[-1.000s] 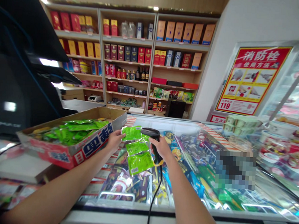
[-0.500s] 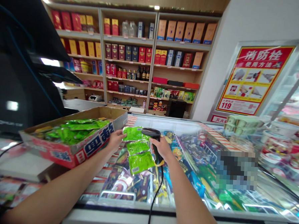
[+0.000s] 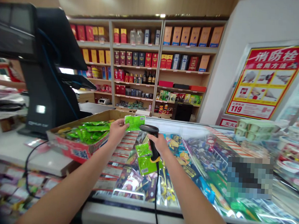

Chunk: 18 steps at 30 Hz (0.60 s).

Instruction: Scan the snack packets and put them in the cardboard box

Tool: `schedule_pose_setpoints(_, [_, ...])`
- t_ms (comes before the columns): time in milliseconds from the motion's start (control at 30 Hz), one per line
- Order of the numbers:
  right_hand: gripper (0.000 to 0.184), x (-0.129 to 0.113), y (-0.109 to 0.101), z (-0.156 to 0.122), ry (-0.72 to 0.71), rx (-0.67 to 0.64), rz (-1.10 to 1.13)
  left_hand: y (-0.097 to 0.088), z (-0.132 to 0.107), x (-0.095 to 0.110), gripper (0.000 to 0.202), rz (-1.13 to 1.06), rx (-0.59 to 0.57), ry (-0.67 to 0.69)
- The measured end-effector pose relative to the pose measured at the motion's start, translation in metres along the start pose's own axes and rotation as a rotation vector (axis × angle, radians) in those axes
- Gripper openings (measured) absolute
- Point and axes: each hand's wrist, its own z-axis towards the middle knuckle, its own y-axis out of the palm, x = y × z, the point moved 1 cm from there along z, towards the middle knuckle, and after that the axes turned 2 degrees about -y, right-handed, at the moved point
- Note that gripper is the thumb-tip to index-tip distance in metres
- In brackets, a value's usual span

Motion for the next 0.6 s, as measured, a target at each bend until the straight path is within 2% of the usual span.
schedule_pose_setpoints(133, [0.023, -0.020, 0.043, 0.008, -0.028, -0.109, 0.012, -0.051, 0.016, 0.029, 0.028, 0.117, 0.152, 0.060])
schedule_pose_setpoints(233, [0.023, -0.029, 0.075, 0.012, -0.024, -0.157, 0.044, -0.091, 0.026, 0.034, 0.033, 0.336, 0.228, 0.054])
schedule_pose_setpoints(333, [0.021, -0.032, 0.097, 0.012, -0.035, -0.194, 0.068, -0.117, 0.029, 0.031, 0.051, 0.579, 0.276, 0.038])
schedule_pose_setpoints(400, [0.020, -0.030, 0.103, 0.009, -0.041, -0.203, 0.073, -0.120, 0.025, 0.031, 0.063, 0.653, 0.304, 0.066])
schedule_pose_setpoints(500, [0.021, -0.024, 0.096, 0.005, -0.034, -0.178, 0.066, -0.105, 0.011, 0.036, 0.060, 0.644, 0.292, 0.231])
schedule_pose_setpoints(567, [0.021, -0.018, 0.080, 0.004, -0.022, -0.134, 0.067, -0.083, 0.000, 0.039, 0.046, 0.612, 0.188, 0.372])
schedule_pose_setpoints(600, [0.021, -0.014, 0.069, 0.004, -0.017, -0.103, 0.072, -0.069, -0.005, 0.038, 0.039, 0.606, 0.095, 0.414])
